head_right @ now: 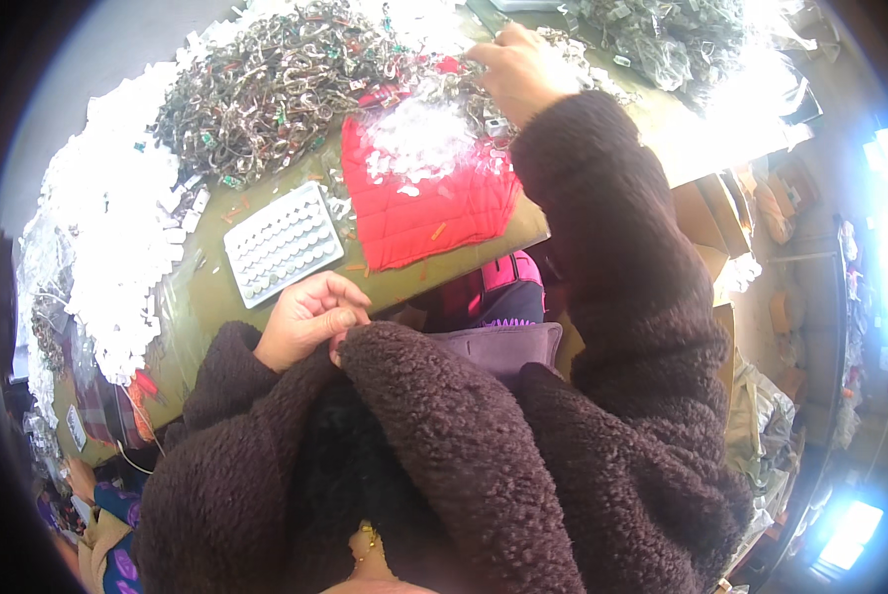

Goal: The person repeatedly picks small electronic components from a pile on the table, manipulates them with both hands, and places them into a white tray. The person also handles a red padded item and a white rectangular object during the process.

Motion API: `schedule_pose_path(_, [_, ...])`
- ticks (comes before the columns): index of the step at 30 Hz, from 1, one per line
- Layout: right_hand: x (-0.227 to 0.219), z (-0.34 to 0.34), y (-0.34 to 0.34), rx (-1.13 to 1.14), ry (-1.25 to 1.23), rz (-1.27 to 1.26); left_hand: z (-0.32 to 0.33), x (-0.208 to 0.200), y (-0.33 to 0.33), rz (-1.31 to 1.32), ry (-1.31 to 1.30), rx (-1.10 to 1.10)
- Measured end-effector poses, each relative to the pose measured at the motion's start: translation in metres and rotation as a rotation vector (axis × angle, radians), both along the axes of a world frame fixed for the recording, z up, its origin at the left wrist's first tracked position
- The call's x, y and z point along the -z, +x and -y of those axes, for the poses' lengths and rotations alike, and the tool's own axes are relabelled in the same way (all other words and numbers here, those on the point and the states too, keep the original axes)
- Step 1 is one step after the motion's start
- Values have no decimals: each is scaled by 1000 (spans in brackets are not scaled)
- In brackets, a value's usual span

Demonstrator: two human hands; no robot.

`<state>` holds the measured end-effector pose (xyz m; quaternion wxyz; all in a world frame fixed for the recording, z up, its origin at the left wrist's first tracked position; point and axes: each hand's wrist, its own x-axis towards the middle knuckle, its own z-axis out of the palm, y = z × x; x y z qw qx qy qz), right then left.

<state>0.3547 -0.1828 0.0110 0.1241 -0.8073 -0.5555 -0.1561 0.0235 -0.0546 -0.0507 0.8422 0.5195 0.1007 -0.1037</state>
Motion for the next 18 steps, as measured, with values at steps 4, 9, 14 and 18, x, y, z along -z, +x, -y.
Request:
schedule_pose_path(4, [-3,-34,15,-36,-163,173,-4,4,0,9,-32,6])
schedule_pose_path(9, [-48,-37,7,-43,121,-223,-5,9,-1,6,-38,-10])
schedule_pose_path(14, [-62,-42,-28,15,231,-1013,-4,11,-2,45,-71,-26])
schedule_pose_path(18, [-77,-55,-32,-93,526,-893,-3,9,-2,62,-95,-20])
